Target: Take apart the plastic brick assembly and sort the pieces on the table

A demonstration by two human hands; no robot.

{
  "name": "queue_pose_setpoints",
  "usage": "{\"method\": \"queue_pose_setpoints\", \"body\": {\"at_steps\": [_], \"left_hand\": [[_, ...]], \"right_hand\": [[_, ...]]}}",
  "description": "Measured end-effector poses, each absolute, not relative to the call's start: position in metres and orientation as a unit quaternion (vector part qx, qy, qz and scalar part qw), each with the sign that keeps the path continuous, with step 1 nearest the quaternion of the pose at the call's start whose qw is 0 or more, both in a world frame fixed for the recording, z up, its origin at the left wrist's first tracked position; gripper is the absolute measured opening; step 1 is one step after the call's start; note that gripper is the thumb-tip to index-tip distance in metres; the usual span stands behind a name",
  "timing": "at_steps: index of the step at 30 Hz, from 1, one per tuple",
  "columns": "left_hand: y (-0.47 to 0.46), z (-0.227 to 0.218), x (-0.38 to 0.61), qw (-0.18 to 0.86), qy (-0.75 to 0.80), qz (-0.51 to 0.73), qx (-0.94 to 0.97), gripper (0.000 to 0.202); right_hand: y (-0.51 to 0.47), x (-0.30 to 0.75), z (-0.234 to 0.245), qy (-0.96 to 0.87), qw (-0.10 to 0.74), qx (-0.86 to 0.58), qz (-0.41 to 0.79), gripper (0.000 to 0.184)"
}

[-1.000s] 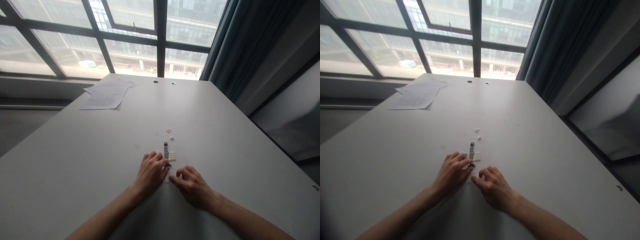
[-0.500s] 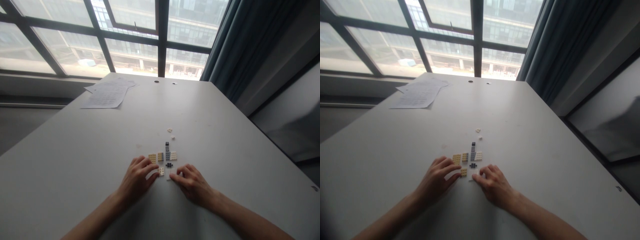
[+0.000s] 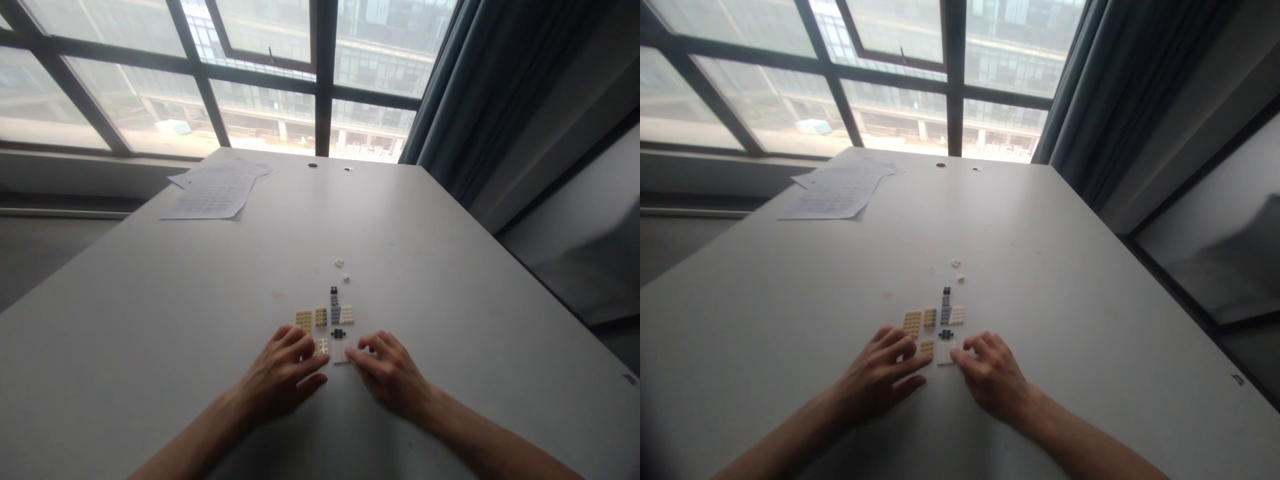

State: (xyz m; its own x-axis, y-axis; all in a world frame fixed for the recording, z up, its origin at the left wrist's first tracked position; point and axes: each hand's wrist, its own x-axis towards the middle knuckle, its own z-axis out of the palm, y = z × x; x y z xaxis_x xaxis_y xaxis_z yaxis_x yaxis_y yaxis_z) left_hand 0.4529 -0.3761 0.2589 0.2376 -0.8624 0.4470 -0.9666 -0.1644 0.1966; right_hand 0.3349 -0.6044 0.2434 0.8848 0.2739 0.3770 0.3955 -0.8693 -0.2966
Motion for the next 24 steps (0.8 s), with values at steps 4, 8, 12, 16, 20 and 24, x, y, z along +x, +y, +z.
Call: {"method": "queue_pose_setpoints", "body": {"at_steps": [4, 8, 12, 16, 20, 24], "left_hand": [[-0.380, 0.261, 0.449, 0.200, -0.613, 0.096, 0.758, 0.018], [-0.384, 0.263, 0.447, 0.171, -0.616, 0.078, 0.765, 0.021], [-0.385, 0.265, 0.446, 0.166, -0.614, 0.070, 0.768, 0.024], [-0.382, 0.264, 0.448, 0.182, -0.618, 0.078, 0.761, 0.028], [-0.373, 0.262, 0.456, 0.238, -0.592, 0.140, 0.757, 0.036], [-0.365, 0.258, 0.474, 0.326, -0.486, 0.220, 0.780, 0.033]], "right_hand": [[-0.602, 0.335, 0.244, -0.179, 0.183, -0.953, -0.161, 0.029], [-0.601, 0.336, 0.247, -0.177, 0.175, -0.956, -0.158, 0.029], [-0.601, 0.337, 0.246, -0.176, 0.172, -0.956, -0.159, 0.029], [-0.600, 0.336, 0.242, -0.176, 0.179, -0.955, -0.159, 0.032], [-0.604, 0.336, 0.243, -0.146, 0.227, -0.943, -0.194, 0.032], [-0.620, 0.354, 0.250, -0.101, 0.279, -0.935, -0.193, 0.029]]}}
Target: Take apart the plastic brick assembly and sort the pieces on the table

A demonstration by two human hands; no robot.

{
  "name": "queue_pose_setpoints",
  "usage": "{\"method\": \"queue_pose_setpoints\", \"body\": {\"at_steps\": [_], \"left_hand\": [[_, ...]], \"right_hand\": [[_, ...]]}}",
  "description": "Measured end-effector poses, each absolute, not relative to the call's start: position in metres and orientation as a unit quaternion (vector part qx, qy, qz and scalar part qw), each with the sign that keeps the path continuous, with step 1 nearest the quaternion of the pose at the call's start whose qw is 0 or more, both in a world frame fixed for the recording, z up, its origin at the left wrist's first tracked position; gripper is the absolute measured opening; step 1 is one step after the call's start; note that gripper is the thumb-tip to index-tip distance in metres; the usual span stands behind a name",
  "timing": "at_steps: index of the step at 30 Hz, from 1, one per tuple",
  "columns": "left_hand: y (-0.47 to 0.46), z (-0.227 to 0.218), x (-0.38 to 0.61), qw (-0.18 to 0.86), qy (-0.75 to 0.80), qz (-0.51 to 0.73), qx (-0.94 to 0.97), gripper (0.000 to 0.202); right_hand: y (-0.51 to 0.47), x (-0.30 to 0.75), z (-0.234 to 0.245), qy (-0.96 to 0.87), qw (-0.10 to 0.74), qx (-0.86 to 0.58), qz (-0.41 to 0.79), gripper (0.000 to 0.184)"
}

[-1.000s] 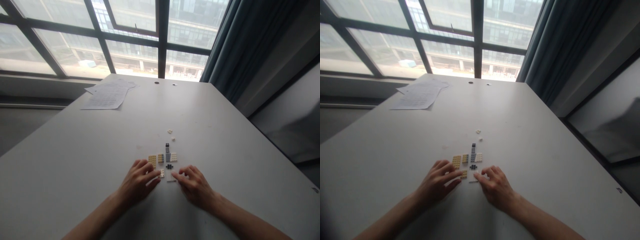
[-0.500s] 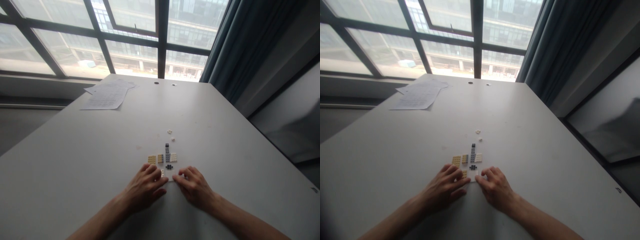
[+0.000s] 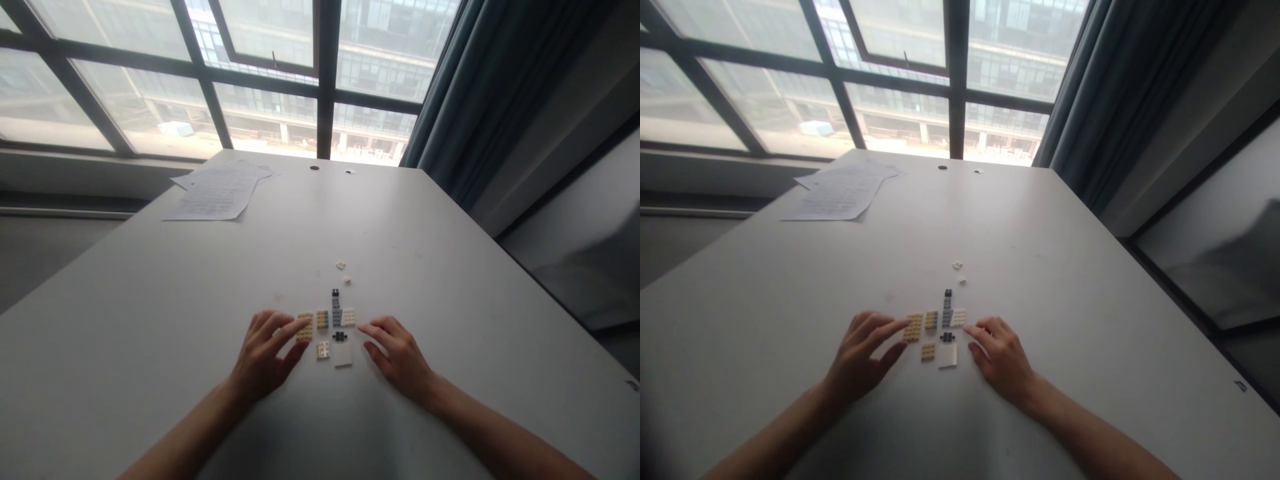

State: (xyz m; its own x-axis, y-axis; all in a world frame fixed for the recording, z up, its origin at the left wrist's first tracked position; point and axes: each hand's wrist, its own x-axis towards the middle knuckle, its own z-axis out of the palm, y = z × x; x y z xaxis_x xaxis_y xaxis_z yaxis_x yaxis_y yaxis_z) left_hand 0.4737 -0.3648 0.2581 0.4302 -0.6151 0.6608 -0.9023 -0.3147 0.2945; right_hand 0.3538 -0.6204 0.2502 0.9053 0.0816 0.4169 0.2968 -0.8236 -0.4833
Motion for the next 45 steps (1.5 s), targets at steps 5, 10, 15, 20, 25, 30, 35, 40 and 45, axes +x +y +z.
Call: {"method": "queue_pose_setpoints", "body": {"at_steps": [5, 10, 15, 20, 25, 30, 35, 40, 45], "left_hand": [[-0.361, 0.250, 0.492, 0.415, -0.329, 0.226, 0.818, 0.021], [-0.363, 0.246, 0.495, 0.444, -0.276, 0.224, 0.822, 0.028], [-0.362, 0.245, 0.495, 0.441, -0.266, 0.224, 0.827, 0.030], [-0.363, 0.245, 0.495, 0.440, -0.277, 0.216, 0.826, 0.028], [-0.363, 0.245, 0.496, 0.443, -0.281, 0.214, 0.824, 0.027], [-0.362, 0.243, 0.496, 0.442, -0.278, 0.208, 0.827, 0.028], [-0.362, 0.243, 0.496, 0.441, -0.281, 0.207, 0.827, 0.026], [-0.363, 0.244, 0.495, 0.439, -0.287, 0.201, 0.828, 0.024], [-0.364, 0.245, 0.495, 0.443, -0.290, 0.197, 0.825, 0.023]], "right_hand": [[-0.645, 0.413, 0.257, -0.050, 0.307, -0.932, -0.187, 0.029], [-0.645, 0.469, 0.256, -0.006, 0.297, -0.939, -0.176, 0.023], [-0.642, 0.484, 0.251, 0.007, 0.269, -0.954, -0.130, 0.015], [-0.645, 0.473, 0.247, -0.020, 0.275, -0.950, -0.147, 0.007], [-0.650, 0.458, 0.244, -0.052, 0.289, -0.942, -0.160, 0.010], [-0.653, 0.457, 0.241, -0.044, 0.303, -0.938, -0.161, 0.021], [-0.650, 0.456, 0.240, -0.045, 0.300, -0.940, -0.155, 0.011], [-0.646, 0.446, 0.247, -0.061, 0.320, -0.938, -0.122, 0.009], [-0.642, 0.440, 0.250, -0.077, 0.330, -0.935, -0.102, 0.010]]}}
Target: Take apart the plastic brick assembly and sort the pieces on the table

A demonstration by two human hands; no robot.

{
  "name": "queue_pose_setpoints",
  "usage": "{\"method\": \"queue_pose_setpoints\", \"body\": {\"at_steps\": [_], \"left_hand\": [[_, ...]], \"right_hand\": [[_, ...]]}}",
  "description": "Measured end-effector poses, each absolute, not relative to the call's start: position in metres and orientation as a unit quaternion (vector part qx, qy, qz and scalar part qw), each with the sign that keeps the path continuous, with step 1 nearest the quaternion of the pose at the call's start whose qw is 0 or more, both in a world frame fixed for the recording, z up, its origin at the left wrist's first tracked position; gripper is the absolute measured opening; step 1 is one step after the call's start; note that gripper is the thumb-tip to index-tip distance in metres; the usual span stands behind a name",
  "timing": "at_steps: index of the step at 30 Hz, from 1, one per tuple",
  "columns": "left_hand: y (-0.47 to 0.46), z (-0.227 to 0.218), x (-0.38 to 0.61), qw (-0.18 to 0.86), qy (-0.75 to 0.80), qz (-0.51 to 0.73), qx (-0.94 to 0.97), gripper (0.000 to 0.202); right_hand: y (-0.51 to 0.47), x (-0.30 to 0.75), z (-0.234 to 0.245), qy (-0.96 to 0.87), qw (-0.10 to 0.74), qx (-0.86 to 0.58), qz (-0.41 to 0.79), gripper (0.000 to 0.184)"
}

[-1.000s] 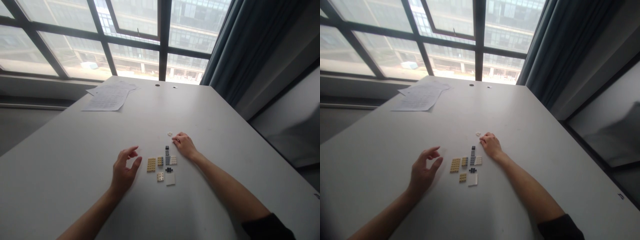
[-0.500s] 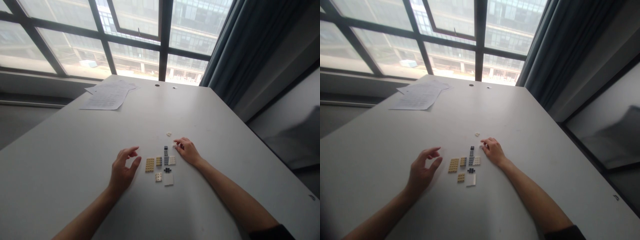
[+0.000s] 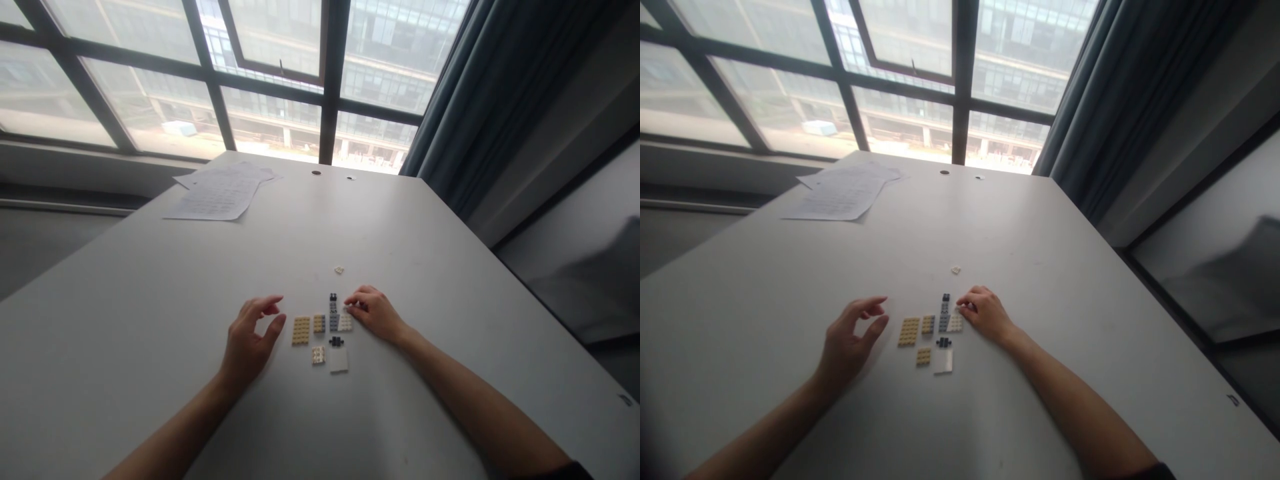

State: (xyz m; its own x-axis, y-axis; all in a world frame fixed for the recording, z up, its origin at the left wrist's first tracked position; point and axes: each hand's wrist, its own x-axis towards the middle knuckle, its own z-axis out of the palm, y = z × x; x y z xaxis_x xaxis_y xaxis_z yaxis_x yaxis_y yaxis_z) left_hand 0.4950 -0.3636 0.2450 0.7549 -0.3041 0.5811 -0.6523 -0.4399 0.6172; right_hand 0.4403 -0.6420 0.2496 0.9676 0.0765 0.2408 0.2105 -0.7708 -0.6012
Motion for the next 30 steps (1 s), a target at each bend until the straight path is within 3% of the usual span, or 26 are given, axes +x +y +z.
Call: {"method": "queue_pose_setpoints", "body": {"at_steps": [10, 14, 19, 22, 30], "left_hand": [[-0.364, 0.246, 0.494, 0.448, -0.287, 0.198, 0.823, 0.022], [-0.364, 0.245, 0.494, 0.454, -0.289, 0.198, 0.819, 0.022], [-0.364, 0.245, 0.495, 0.455, -0.292, 0.196, 0.818, 0.022], [-0.364, 0.245, 0.495, 0.456, -0.297, 0.196, 0.816, 0.022], [-0.365, 0.247, 0.494, 0.456, -0.303, 0.198, 0.813, 0.021]], "right_hand": [[-0.653, 0.458, 0.257, -0.054, 0.374, -0.919, -0.111, 0.020], [-0.653, 0.491, 0.256, 0.010, 0.341, -0.927, -0.156, 0.020], [-0.648, 0.523, 0.252, -0.061, 0.248, -0.954, -0.154, 0.039], [-0.651, 0.527, 0.251, -0.093, 0.203, -0.966, -0.127, 0.031], [-0.652, 0.500, 0.255, -0.045, 0.205, -0.970, -0.119, 0.012]]}}
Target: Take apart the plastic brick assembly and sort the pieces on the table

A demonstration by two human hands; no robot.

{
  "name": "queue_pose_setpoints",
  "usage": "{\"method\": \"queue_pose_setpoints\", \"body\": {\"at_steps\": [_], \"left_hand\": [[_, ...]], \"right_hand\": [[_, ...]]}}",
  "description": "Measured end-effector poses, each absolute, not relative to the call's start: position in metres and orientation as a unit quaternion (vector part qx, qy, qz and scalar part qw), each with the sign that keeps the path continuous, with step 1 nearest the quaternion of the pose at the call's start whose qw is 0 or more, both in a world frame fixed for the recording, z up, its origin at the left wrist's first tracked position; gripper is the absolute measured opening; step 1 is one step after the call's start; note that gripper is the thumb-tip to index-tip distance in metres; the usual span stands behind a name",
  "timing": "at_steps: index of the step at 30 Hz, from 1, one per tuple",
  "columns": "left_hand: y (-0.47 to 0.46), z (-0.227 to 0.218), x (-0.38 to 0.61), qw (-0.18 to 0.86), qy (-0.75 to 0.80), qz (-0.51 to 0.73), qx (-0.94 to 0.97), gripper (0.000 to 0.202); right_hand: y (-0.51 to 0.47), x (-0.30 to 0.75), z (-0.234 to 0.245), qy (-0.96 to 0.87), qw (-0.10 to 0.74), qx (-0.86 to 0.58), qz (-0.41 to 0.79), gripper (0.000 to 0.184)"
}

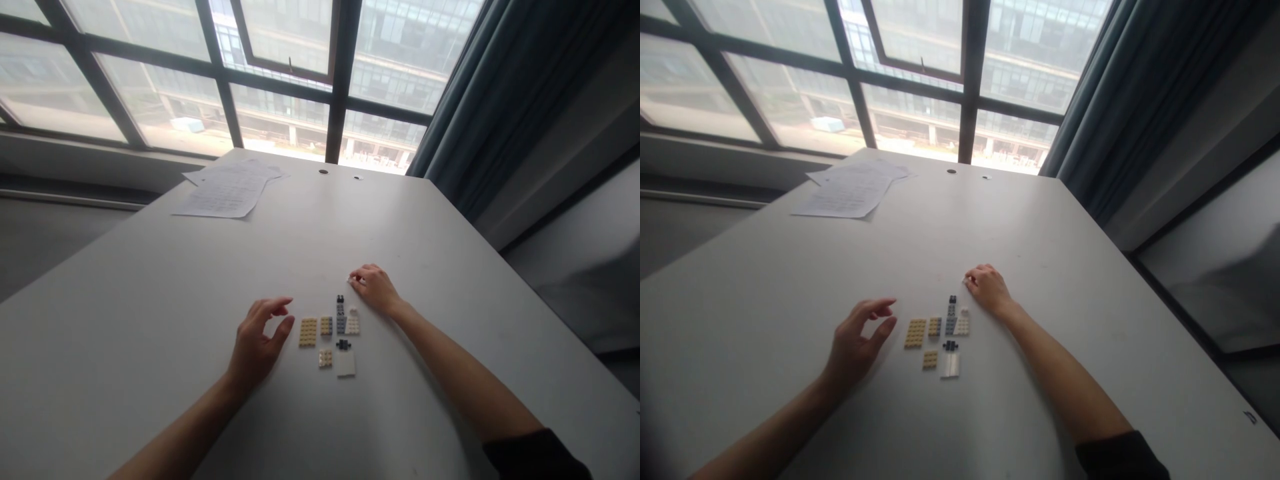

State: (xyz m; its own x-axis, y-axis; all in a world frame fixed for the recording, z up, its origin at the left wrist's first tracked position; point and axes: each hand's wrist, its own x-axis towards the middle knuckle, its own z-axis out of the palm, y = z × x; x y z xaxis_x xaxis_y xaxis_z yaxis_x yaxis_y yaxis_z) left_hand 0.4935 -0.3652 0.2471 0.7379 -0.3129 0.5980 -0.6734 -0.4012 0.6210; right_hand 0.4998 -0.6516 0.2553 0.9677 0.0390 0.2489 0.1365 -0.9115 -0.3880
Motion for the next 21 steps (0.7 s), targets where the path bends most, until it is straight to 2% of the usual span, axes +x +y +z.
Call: {"method": "queue_pose_setpoints", "body": {"at_steps": [4, 11, 21], "left_hand": [[-0.365, 0.248, 0.493, 0.455, -0.306, 0.190, 0.814, 0.020], [-0.364, 0.247, 0.494, 0.456, -0.309, 0.188, 0.813, 0.019], [-0.365, 0.248, 0.493, 0.461, -0.305, 0.179, 0.814, 0.019]], "right_hand": [[-0.647, 0.486, 0.256, -0.015, 0.222, -0.968, -0.119, 0.013], [-0.651, 0.486, 0.250, -0.024, 0.316, -0.941, -0.118, 0.016], [-0.652, 0.475, 0.251, -0.031, 0.303, -0.946, -0.108, 0.011]]}}
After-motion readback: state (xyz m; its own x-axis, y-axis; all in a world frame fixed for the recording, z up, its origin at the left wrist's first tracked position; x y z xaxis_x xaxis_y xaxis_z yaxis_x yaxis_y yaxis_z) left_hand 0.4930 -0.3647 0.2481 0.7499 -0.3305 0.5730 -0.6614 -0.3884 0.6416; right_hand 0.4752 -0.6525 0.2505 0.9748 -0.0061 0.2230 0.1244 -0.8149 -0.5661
